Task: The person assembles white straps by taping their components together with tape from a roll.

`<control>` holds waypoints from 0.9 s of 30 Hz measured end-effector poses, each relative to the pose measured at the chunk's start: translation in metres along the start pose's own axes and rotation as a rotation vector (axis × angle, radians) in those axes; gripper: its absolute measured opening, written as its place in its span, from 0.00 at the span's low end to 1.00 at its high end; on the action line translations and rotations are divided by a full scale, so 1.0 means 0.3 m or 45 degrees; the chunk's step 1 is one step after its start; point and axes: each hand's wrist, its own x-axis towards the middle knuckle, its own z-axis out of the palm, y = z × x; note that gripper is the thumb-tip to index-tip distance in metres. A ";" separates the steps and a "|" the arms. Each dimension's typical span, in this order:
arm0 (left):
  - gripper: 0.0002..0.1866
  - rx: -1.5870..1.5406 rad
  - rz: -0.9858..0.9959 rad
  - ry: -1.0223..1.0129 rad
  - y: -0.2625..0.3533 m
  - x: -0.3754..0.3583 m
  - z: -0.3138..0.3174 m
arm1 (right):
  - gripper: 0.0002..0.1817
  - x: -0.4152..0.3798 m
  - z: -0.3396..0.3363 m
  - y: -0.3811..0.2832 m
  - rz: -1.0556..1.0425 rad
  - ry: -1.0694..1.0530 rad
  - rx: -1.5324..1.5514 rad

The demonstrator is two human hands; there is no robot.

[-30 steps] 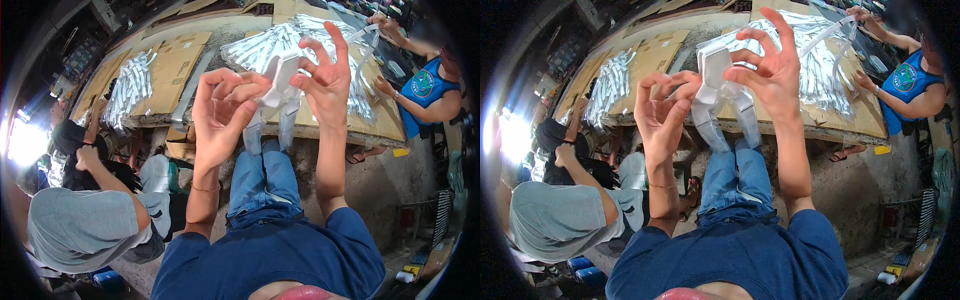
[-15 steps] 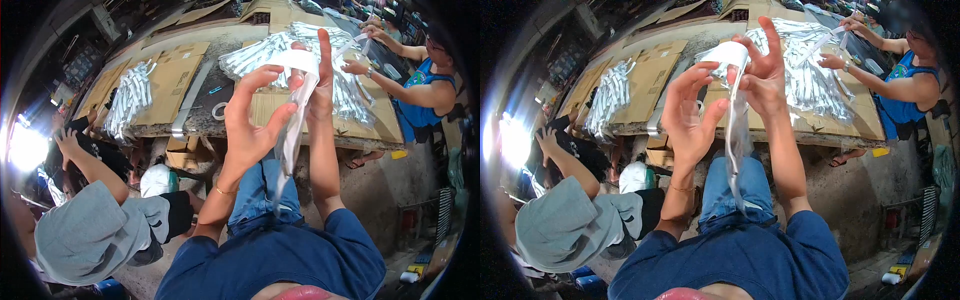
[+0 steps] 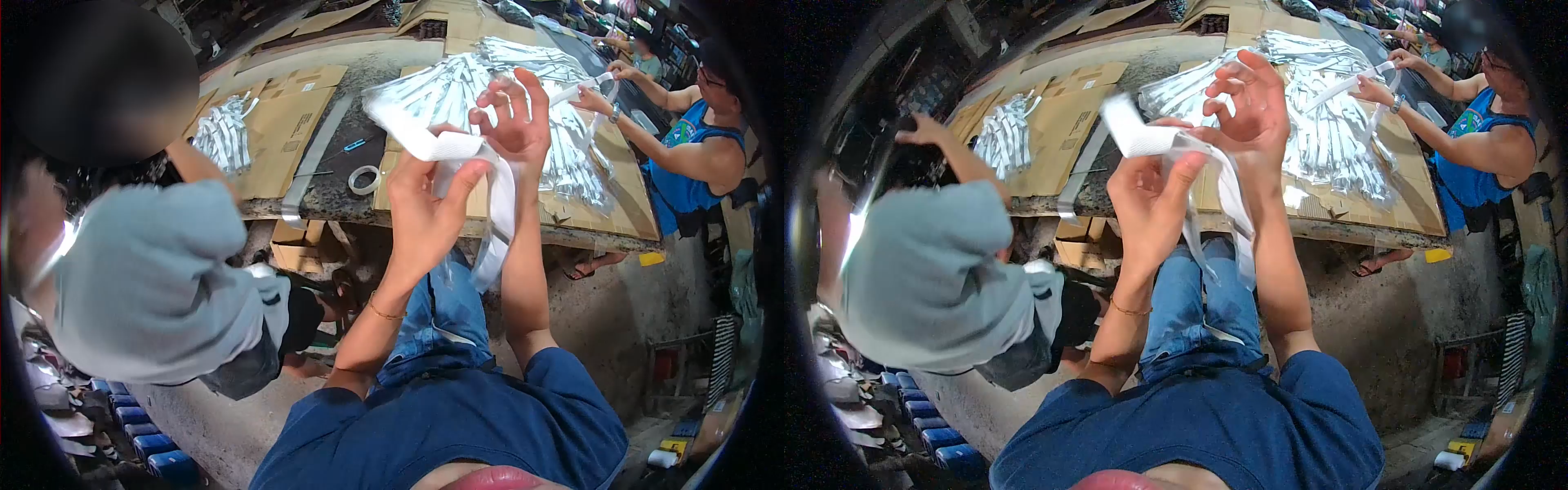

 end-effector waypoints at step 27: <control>0.13 0.131 -0.333 0.106 -0.034 0.068 -0.047 | 0.33 0.307 0.046 0.056 0.363 -0.034 -1.090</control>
